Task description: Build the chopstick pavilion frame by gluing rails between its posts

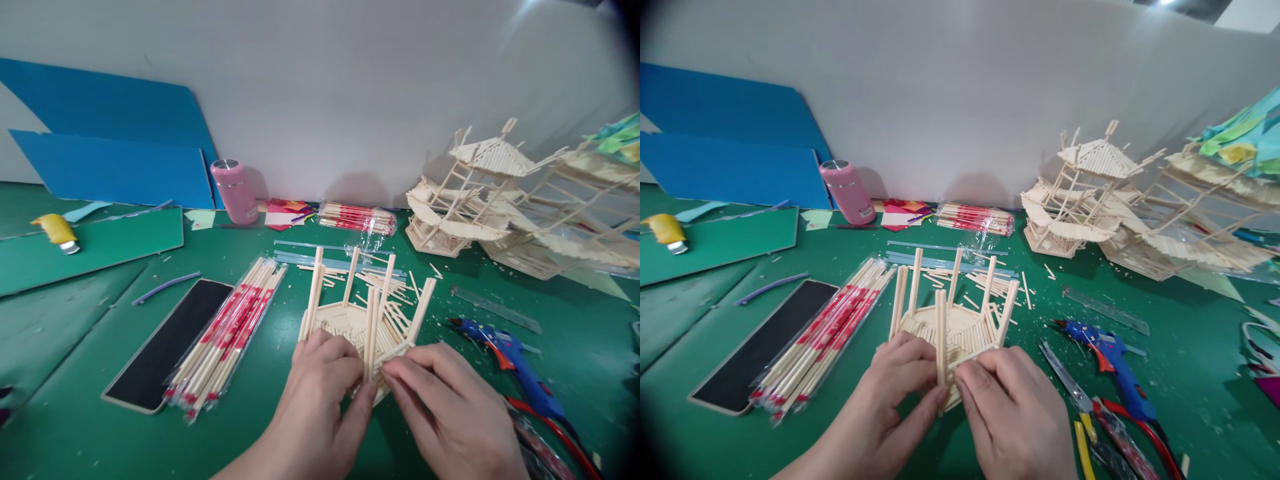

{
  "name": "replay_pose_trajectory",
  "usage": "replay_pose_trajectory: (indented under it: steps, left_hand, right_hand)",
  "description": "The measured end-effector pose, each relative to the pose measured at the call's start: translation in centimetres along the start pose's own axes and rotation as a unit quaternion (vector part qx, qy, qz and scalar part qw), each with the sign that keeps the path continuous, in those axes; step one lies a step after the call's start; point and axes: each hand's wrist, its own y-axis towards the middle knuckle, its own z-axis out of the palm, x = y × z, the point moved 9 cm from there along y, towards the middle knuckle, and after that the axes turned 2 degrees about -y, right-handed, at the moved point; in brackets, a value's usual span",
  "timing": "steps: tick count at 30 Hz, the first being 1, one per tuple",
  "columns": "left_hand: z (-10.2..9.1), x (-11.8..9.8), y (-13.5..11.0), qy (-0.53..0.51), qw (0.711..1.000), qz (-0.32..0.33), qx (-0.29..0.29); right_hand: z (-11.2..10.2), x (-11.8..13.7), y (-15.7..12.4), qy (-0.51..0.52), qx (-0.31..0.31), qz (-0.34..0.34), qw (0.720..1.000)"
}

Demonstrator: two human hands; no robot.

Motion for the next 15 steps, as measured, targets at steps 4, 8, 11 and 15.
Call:
replay_pose_trajectory:
  steps: [4, 8, 11, 15]
  left_hand:
    - [-0.05, -0.12, 0.04, -0.001, 1.000, 0.001, 0.001]
    - [0.01, -0.09, 0.01, -0.001, 1.000, 0.002, 0.003]
    - [0.15, 0.01, -0.08, 0.000, 1.000, 0.001, 0.005]
    - [0.08, -0.03, -0.10, -0.001, 1.000, 0.003, -0.002]
  right_hand:
    - [0.01, 0.11, 0.05, -0.003, 0.004, -0.005, 1.000]
    - [0.00, 0.22, 0.20, -0.006, 0.009, -0.003, 1.000]
    - [-0.01, 0.28, 0.34, -0.004, 0.013, 0.003, 1.000]
    - [0.05, 0.27, 0.40, 0.003, 0.018, 0.007, 1.000]
